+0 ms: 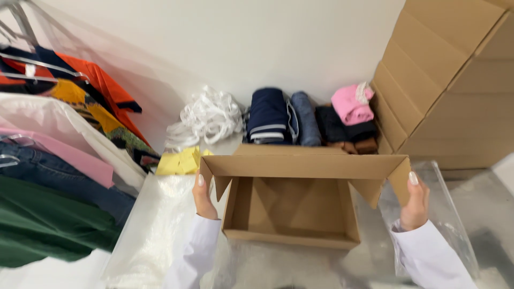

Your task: Packing clothing items into plastic bags and cardboard boxes for shipping

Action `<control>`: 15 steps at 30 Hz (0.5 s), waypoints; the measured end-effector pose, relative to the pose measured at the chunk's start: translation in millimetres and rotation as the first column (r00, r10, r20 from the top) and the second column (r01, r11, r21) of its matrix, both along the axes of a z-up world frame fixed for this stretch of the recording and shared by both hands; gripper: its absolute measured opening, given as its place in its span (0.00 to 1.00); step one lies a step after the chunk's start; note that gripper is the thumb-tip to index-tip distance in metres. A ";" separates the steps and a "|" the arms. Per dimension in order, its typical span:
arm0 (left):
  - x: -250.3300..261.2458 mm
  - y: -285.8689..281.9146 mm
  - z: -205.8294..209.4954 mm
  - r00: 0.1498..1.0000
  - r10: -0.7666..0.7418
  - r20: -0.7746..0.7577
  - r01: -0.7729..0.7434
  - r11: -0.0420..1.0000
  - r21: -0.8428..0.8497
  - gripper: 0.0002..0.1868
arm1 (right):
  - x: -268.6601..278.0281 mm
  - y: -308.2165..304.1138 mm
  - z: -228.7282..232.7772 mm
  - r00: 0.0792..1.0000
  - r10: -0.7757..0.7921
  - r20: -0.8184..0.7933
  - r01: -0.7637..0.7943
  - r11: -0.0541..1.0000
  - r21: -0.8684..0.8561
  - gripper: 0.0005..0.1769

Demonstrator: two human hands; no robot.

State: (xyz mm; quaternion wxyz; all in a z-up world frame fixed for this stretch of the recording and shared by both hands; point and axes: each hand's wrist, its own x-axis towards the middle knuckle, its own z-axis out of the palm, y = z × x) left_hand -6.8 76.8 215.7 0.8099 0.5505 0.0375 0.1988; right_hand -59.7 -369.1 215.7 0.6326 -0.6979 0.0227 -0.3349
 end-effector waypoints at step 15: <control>-112.7 -2.4 -54.1 0.903 -0.086 -0.420 0.186 0.962 0.202 0.37 | -99.1 -6.1 -138.3 0.888 -0.016 -0.460 -0.005 0.999 -0.044 0.26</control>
